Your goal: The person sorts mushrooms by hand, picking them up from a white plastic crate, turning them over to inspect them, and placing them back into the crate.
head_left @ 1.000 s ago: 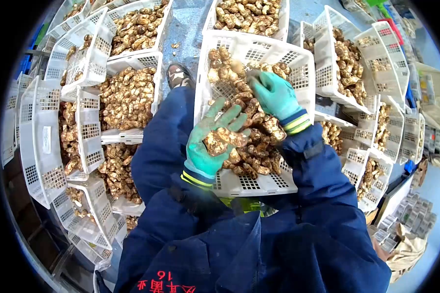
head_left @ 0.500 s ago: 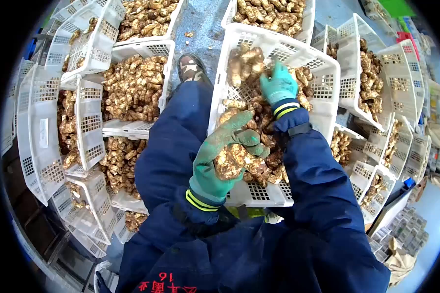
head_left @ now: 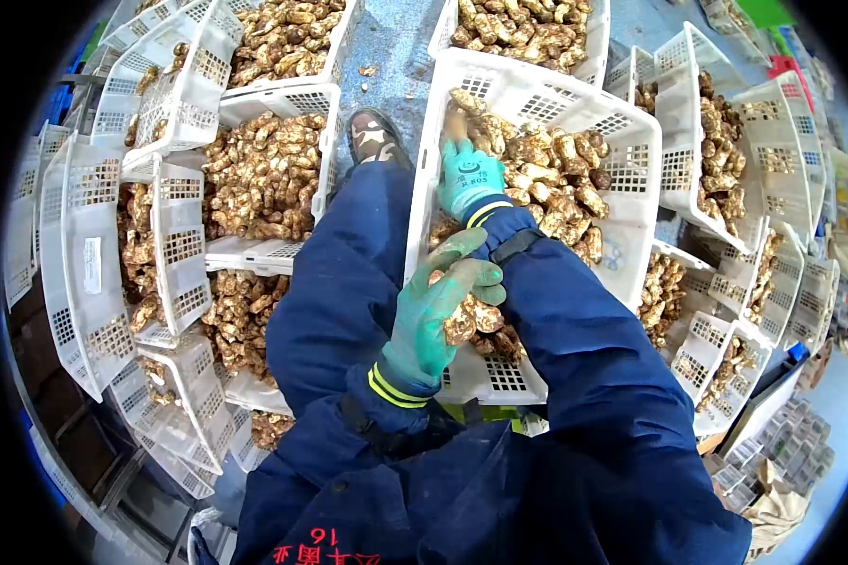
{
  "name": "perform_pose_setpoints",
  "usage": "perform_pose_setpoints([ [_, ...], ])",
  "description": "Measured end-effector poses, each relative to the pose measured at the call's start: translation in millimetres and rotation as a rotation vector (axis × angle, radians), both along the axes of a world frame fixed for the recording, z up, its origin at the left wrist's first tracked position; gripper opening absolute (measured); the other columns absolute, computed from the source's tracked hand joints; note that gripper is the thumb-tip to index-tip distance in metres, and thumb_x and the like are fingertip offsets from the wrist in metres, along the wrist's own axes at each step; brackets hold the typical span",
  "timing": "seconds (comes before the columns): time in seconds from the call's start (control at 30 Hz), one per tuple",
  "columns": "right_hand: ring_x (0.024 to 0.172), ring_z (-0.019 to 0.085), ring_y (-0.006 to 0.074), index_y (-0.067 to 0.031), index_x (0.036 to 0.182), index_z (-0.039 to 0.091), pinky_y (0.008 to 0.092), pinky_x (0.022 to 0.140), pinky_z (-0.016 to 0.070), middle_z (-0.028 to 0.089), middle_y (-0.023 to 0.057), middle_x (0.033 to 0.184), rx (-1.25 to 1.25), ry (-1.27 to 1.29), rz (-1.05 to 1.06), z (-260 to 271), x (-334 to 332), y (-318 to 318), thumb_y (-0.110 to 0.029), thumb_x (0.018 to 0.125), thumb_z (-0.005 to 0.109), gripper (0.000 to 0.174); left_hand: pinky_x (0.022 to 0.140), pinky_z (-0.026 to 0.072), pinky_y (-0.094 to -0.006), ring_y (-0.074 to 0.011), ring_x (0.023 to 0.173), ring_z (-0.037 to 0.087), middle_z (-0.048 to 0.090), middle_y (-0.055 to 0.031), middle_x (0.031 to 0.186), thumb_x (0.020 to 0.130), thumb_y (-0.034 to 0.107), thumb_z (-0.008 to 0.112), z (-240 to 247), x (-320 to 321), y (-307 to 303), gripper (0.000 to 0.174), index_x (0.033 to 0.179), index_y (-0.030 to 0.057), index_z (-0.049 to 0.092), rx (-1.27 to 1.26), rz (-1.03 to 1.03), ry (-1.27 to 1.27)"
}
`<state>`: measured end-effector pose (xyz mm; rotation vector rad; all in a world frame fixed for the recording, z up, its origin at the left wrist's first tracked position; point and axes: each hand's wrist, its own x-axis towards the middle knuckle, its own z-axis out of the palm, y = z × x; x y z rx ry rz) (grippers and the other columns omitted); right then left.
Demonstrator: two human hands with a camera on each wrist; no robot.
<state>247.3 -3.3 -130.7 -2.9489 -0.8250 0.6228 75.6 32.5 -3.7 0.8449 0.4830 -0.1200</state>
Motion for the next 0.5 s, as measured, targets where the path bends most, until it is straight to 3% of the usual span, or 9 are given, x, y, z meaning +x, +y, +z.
perform_pose_setpoints([
  [0.03,0.103,0.060,0.0338,-0.0100,0.133,0.046,0.0506,0.081,0.0489,0.052,0.0157,0.120,0.014,0.004,0.034,2,-2,-1,-0.031,0.077,0.067,0.063,0.084,0.0550,-0.0362,-0.0276,0.097,0.065,0.061,-0.0168,0.111,0.097,0.022,0.050,-3,-1,-1,0.042,0.131,-0.0020,0.048,0.002,0.015,0.012],
  [0.1,0.101,0.060,0.0338,-0.0108,0.122,0.050,0.0498,0.080,0.0483,0.052,0.0153,0.115,0.062,-0.020,0.041,-7,-6,-9,-0.032,0.077,0.068,0.053,0.086,0.0543,-0.0351,-0.0269,0.100,0.064,0.057,-0.0186,0.120,0.096,0.019,0.050,-4,0,2,0.038,0.126,-0.0032,0.053,0.508,-0.036,-0.214],
  [0.17,0.098,0.060,0.0336,-0.0128,0.114,0.053,0.0483,0.079,0.0480,0.055,0.0138,0.110,0.172,-0.034,0.085,-10,-10,-23,-0.029,0.079,0.067,0.041,0.091,0.0525,-0.0347,-0.0259,0.108,0.061,0.048,-0.0194,0.133,0.094,0.014,0.048,-4,0,5,0.031,0.116,-0.0044,0.061,0.699,-0.068,-0.305],
  [0.2,0.099,0.062,0.0331,-0.0112,0.113,0.054,0.0511,0.081,0.0480,0.060,0.0159,0.110,0.173,0.023,0.100,-11,-7,-26,-0.029,0.080,0.066,0.040,0.093,0.0513,-0.0343,-0.0251,0.108,0.061,0.049,-0.0178,0.134,0.095,0.014,0.048,-9,0,4,0.032,0.118,-0.0034,0.060,0.568,-0.043,-0.236],
  [0.27,0.094,0.064,0.0322,-0.0086,0.111,0.054,0.0466,0.081,0.0494,0.064,0.0168,0.100,0.403,0.080,-0.011,-12,-6,-42,-0.029,0.081,0.064,0.037,0.096,0.0490,-0.0342,-0.0243,0.110,0.060,0.048,-0.0160,0.135,0.095,0.014,0.048,-14,-2,2,0.033,0.123,-0.0017,0.059,0.427,0.017,-0.151],
  [0.3,0.086,0.065,0.0313,-0.0072,0.109,0.055,0.0410,0.078,0.0505,0.065,0.0166,0.091,0.470,0.066,-0.211,-2,-7,-47,-0.026,0.081,0.064,0.035,0.097,0.0480,-0.0345,-0.0243,0.111,0.059,0.048,-0.0157,0.136,0.095,0.014,0.048,-14,-2,3,0.034,0.125,-0.0011,0.058,0.417,0.039,-0.137],
  [0.4,0.075,0.064,0.0216,-0.0072,0.105,0.060,0.0328,0.070,0.0497,0.065,0.0119,0.081,0.931,0.520,-0.593,77,-12,-82,-0.023,0.083,0.064,0.028,0.103,0.0444,-0.0372,-0.0265,0.121,0.054,0.048,-0.0171,0.138,0.095,0.010,0.048,0,5,-5,0.037,0.130,-0.0016,0.054,0.254,0.083,0.030],
  [0.43,0.074,0.063,0.0195,-0.0067,0.107,0.062,0.0318,0.069,0.0497,0.065,0.0107,0.080,0.895,0.533,-0.409,107,-16,-91,-0.022,0.084,0.064,0.027,0.096,0.0493,-0.0354,-0.0247,0.115,0.056,0.049,-0.0167,0.136,0.094,0.009,0.054,-1,3,-5,0.044,0.136,-0.0006,0.046,0.299,0.068,-0.108],
  [0.5,0.070,0.059,0.0135,-0.0065,0.115,0.063,0.0297,0.067,0.0490,0.063,0.0071,0.076,0.920,0.656,-0.092,144,-26,-107,-0.024,0.089,0.062,0.031,0.094,0.0502,-0.0344,-0.0236,0.111,0.059,0.053,-0.0168,0.131,0.095,0.014,0.055,-13,2,-1,0.043,0.134,-0.0028,0.047,0.243,-0.039,-0.210],
])
